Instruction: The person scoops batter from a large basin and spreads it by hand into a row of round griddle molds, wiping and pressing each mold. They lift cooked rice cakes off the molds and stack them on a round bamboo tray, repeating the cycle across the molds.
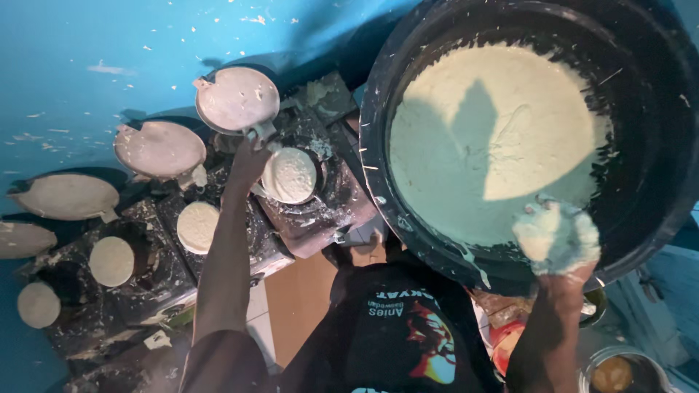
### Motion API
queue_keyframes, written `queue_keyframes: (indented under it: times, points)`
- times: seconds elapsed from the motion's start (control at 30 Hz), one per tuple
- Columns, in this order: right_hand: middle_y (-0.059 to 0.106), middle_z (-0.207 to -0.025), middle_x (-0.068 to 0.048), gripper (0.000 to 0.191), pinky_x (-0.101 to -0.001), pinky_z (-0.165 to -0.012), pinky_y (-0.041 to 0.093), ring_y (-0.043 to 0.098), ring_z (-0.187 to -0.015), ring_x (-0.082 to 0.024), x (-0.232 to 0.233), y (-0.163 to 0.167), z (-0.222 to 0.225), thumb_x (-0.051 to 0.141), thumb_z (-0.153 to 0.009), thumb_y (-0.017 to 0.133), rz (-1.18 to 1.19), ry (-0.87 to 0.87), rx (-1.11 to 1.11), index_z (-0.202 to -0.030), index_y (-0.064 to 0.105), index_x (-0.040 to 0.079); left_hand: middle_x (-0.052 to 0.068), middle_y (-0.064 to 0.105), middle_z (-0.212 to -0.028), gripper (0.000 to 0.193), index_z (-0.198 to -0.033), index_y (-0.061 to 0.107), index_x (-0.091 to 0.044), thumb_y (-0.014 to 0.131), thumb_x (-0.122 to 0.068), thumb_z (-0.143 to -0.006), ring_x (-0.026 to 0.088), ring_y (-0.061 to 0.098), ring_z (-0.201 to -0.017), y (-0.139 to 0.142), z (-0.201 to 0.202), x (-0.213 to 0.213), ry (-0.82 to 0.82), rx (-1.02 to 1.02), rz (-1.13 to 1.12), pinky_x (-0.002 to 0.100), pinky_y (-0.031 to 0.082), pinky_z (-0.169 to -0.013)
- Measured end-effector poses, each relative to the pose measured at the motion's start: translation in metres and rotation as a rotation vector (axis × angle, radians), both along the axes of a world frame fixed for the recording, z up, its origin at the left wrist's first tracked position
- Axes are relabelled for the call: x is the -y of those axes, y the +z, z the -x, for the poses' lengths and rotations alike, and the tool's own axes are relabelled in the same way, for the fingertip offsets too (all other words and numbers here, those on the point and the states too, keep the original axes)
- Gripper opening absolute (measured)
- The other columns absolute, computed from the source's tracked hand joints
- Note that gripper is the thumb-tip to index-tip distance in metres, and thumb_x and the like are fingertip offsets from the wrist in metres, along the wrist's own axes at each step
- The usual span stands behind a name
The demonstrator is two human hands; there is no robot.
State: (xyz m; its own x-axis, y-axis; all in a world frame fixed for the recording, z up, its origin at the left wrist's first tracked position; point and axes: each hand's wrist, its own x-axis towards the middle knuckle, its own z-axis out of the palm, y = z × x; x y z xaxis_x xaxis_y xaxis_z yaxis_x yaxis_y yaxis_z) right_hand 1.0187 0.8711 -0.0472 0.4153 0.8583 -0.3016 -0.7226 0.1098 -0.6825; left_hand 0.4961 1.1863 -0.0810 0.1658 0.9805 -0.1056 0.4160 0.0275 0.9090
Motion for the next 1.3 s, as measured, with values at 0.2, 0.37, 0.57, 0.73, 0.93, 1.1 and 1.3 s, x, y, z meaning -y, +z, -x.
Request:
queue_keyframes:
  times: [0.2, 0.37, 0.57, 0.73, 0.93, 1.1, 1.3]
  points:
    - [0.056, -0.136, -0.017, 0.05, -0.0538, -0.102, 0.052, 0.059, -0.125, -0.035, -0.01, 0.024, 0.013, 0.04, -0.103, 0.064, -0.133, 0.089, 0.001, -0.133, 0.057, 0.0, 0.02, 0.066, -0.119, 0.067, -0.139, 0.054, 0.004, 0.076, -0.003, -0.076, 0.025, 0.068, -0.105, -0.031, 0.0, 0.027, 0.194, -0.417, -0.091, 0.038, 0.052, -0.089]
    - [0.057, -0.137, -0.021, 0.058, -0.0529, -0.102, 0.051, 0.058, -0.124, -0.036, -0.036, -0.003, 0.016, 0.04, -0.103, 0.062, -0.288, 0.045, -0.447, -0.137, 0.054, -0.006, 0.009, 0.07, -0.117, 0.06, -0.135, 0.059, 0.003, 0.073, 0.001, -0.077, 0.016, 0.064, -0.102, -0.02, -0.02, 0.043, 0.255, 0.019, 0.084, 0.03, 0.054, -0.088]
    - [0.045, -0.145, -0.03, 0.073, -0.0537, -0.111, 0.045, 0.054, -0.128, -0.043, -0.049, -0.019, 0.052, 0.046, -0.1, 0.063, 0.018, 0.228, 0.096, -0.15, 0.052, -0.006, 0.003, 0.067, -0.117, 0.062, -0.14, 0.055, -0.002, 0.075, 0.003, -0.081, 0.01, 0.064, -0.103, 0.035, 0.011, 0.087, 0.309, 0.229, 0.053, 0.026, 0.055, -0.092]
    - [0.047, -0.16, -0.017, 0.056, -0.0599, -0.11, 0.048, 0.055, -0.136, -0.044, -0.065, 0.01, 0.104, 0.05, -0.1, 0.061, -0.159, 0.281, -0.115, -0.136, 0.057, 0.008, 0.002, 0.062, -0.124, 0.059, -0.139, 0.053, -0.004, 0.073, 0.004, -0.084, 0.01, 0.065, -0.102, 0.039, 0.135, 0.127, 0.506, 0.175, -0.056, 0.025, 0.056, -0.084]
    - [0.052, -0.147, -0.023, 0.056, -0.0445, -0.093, 0.052, 0.056, -0.131, -0.04, -0.124, 0.012, 0.169, 0.042, -0.107, 0.055, -0.169, 0.455, 0.608, -0.143, 0.051, -0.001, 0.005, 0.063, -0.134, 0.08, -0.151, 0.037, -0.003, 0.068, 0.008, -0.078, 0.011, 0.066, -0.111, -0.017, 0.242, 0.149, 0.673, 0.212, -0.029, 0.024, 0.056, -0.092]
    - [0.057, -0.142, -0.022, 0.048, -0.0473, -0.097, 0.051, 0.058, -0.128, -0.04, -0.195, -0.029, 0.251, 0.035, -0.105, 0.057, -0.133, 0.813, 1.014, -0.14, 0.057, 0.003, 0.02, 0.06, -0.134, 0.074, -0.153, 0.045, -0.003, 0.066, 0.007, -0.083, 0.027, 0.066, -0.104, -0.036, 0.269, 0.164, 0.633, -0.276, -0.112, 0.034, 0.055, -0.088]
    - [0.062, -0.137, -0.02, 0.04, -0.0507, -0.102, 0.05, 0.06, -0.124, -0.041, -0.238, -0.083, 0.434, 0.028, -0.102, 0.06, -0.341, 0.898, 1.742, -0.135, 0.066, 0.007, 0.028, 0.047, -0.147, 0.066, -0.152, 0.044, -0.001, 0.064, 0.002, -0.089, 0.044, 0.058, -0.126, -0.043, 0.283, 0.172, 0.581, -0.372, -0.207, 0.046, 0.053, -0.102]
